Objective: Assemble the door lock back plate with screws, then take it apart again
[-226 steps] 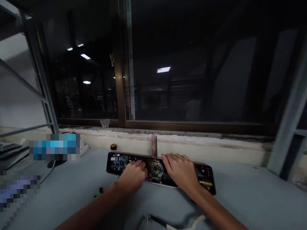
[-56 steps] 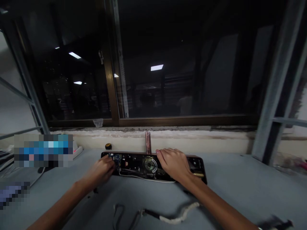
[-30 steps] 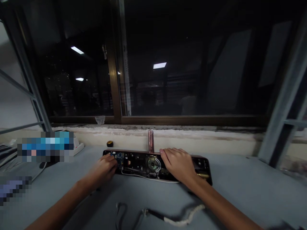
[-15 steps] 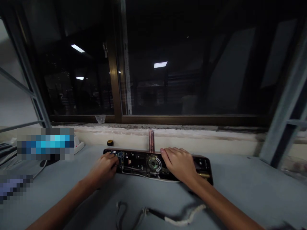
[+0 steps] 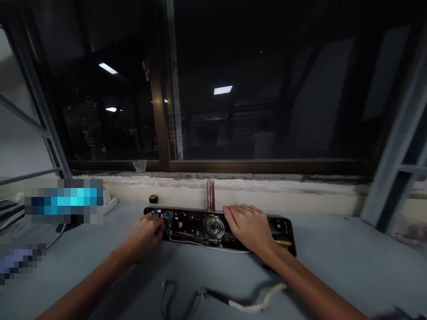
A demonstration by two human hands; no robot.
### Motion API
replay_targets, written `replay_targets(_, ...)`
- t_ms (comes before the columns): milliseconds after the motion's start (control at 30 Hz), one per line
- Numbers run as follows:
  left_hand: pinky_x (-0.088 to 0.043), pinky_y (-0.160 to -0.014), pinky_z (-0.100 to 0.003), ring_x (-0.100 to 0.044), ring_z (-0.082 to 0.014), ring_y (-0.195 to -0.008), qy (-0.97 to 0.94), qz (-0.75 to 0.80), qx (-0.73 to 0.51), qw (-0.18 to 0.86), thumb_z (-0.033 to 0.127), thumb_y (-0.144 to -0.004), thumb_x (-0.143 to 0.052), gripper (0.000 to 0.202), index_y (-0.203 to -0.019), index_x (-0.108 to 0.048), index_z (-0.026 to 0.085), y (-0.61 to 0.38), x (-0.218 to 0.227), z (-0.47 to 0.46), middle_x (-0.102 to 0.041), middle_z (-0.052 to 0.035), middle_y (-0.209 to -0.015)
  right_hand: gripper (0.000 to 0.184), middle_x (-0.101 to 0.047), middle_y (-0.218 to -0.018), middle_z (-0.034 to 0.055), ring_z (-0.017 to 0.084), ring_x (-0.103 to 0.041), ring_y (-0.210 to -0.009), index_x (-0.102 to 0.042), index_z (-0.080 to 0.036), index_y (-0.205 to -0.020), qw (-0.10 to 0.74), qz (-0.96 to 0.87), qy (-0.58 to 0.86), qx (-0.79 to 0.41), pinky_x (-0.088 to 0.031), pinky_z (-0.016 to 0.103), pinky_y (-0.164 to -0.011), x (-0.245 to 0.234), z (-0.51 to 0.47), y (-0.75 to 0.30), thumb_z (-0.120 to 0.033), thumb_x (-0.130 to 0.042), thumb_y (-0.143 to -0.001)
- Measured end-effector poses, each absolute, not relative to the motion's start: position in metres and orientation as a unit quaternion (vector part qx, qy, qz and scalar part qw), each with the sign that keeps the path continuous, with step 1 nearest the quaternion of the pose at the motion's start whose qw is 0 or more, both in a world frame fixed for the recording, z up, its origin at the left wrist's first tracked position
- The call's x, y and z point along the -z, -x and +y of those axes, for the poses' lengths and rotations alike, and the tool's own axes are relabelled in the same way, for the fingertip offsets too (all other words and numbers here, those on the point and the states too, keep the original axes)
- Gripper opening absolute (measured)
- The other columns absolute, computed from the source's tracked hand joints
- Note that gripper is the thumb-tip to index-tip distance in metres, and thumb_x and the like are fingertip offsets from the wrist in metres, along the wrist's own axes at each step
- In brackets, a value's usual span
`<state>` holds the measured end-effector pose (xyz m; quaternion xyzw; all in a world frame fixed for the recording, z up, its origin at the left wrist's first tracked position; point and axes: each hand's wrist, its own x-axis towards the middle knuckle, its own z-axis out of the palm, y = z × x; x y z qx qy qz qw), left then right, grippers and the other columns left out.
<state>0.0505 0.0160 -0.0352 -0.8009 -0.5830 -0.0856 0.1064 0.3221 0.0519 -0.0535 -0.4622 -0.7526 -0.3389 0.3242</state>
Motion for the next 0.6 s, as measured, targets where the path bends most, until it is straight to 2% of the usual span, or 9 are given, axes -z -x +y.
replay_targets(400, -0.041, -0.075, -0.034, -0.055, -0.0254, -0.091, 0.749, -0.646, 0.099, 0.107, 0.014, -0.068, -0.048, 0.014, -0.075, -0.059, 0.017, -0.058, 0.0356, 0.0138, -0.063, -0.0099, -0.083, 0.057, -0.061, -0.057, 0.0007, 0.016, -0.056, -0.054, -0.059, -0.019, -0.059, 0.328, -0.757, 0.455, 0.336, -0.028, 0.027, -0.056, 0.0531, 0.0517, -0.3228, -0.034, -0.017, -0.095)
replay_targets(600, -0.039, -0.079, -0.032, -0.056, -0.0213, -0.088, 0.768, -0.625, 0.091, 0.104, 0.014, -0.074, -0.046, 0.015, -0.078, -0.059, 0.02, -0.0507, 0.0337, 0.0129, -0.064, -0.0058, -0.082, 0.056, -0.06, -0.055, 0.0009, 0.015, -0.055, -0.052, -0.057, -0.019, -0.057, 0.331, -0.754, 0.451, 0.342, -0.027, 0.027, -0.056, 0.0508, 0.0498, -0.3208, -0.031, -0.017, -0.095)
